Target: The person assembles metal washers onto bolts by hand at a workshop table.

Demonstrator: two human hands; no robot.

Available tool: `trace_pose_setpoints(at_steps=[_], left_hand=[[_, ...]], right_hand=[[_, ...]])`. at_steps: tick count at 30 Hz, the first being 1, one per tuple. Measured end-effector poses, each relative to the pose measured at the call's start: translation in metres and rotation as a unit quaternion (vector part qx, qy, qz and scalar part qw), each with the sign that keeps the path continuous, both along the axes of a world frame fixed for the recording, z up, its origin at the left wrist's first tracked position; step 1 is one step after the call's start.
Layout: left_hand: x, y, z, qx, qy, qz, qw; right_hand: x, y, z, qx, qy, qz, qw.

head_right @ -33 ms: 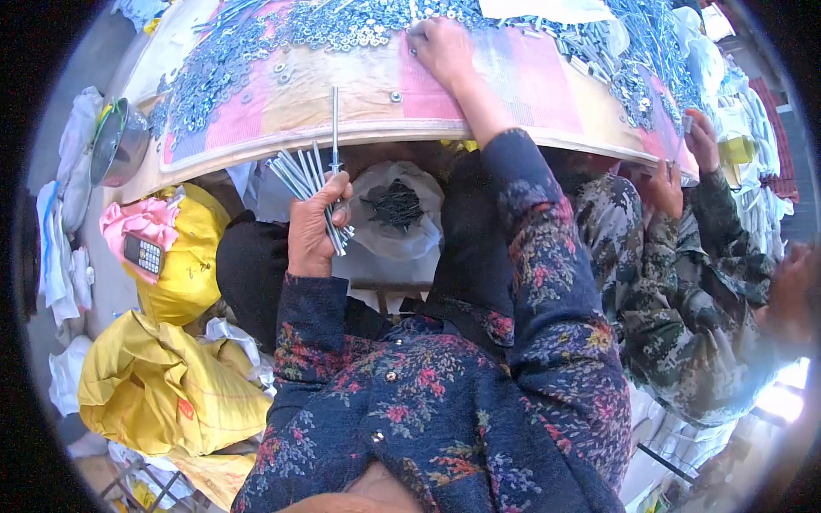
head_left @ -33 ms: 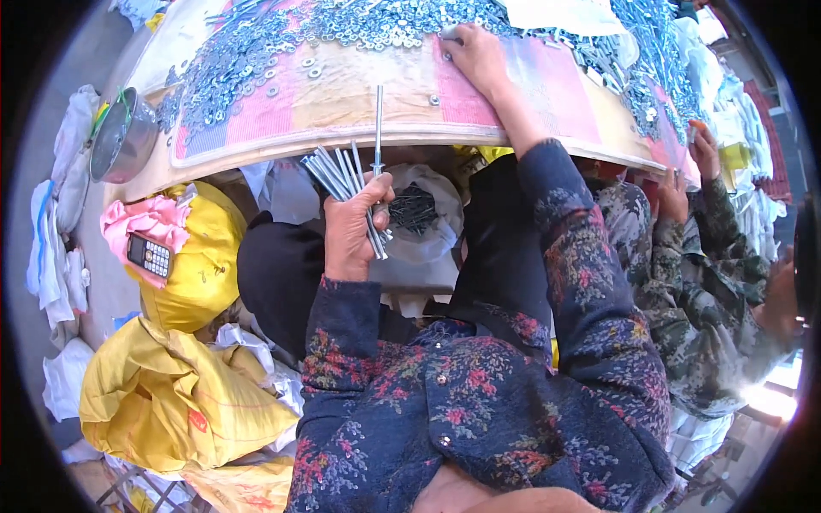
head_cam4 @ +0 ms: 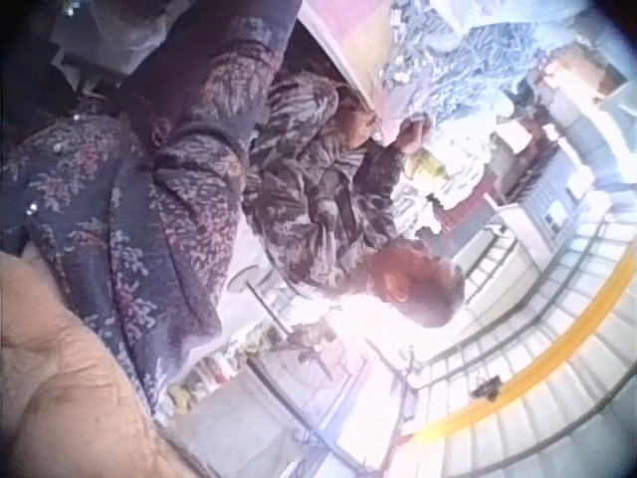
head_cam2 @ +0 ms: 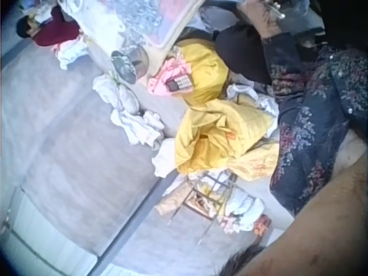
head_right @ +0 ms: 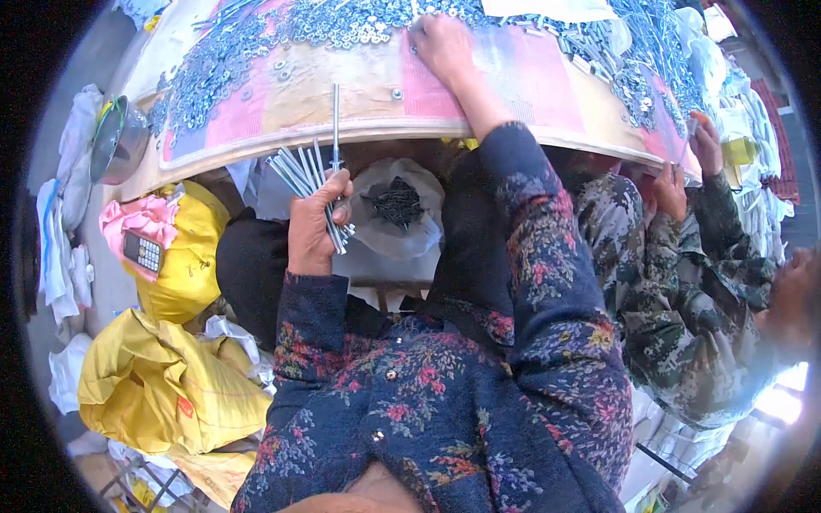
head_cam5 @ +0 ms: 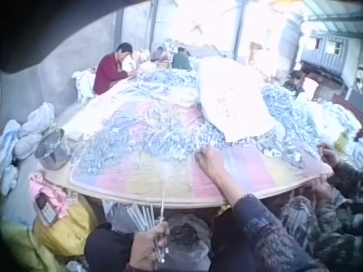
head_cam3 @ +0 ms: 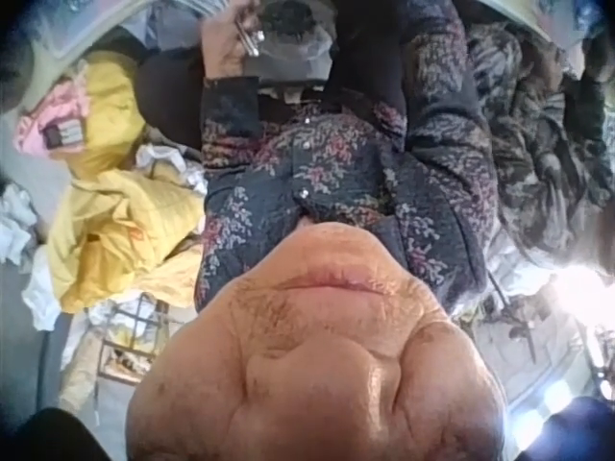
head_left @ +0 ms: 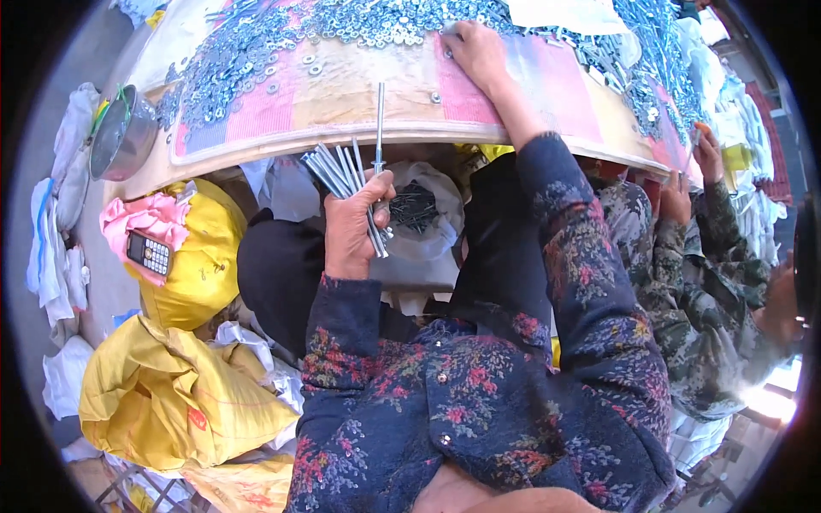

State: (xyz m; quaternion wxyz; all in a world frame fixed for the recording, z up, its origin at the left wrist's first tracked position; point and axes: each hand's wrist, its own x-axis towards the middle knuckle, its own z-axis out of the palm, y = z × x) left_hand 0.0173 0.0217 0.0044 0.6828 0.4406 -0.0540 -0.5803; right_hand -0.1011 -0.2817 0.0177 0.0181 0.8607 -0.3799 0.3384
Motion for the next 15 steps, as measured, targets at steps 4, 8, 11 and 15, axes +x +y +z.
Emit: trace_pose_setpoints(at_steps=[4,8,11,15], left_hand=[[-0.001,-0.003,0.003,-0.020,0.002,-0.006,1.000],[-0.005,-0.010,0.002,-0.003,-0.001,-0.007,1.000],[0.002,-0.001,0.001,-0.003,-0.026,0.000,1.000],[-0.004,-0.005,0.008,-0.009,-0.024,-0.011,1.000]], right_hand=[[0.004,-0.015,-0.013,0.014,0.084,-0.041,0.996],[-0.008,-0.022,-0.024,-0.003,-0.001,-0.012,1.000],[0.010,0.038,0.006,-0.022,-0.050,0.029,0.998],[-0.014,0.064,0.035,0.146,-0.066,-0.052,0.986]])
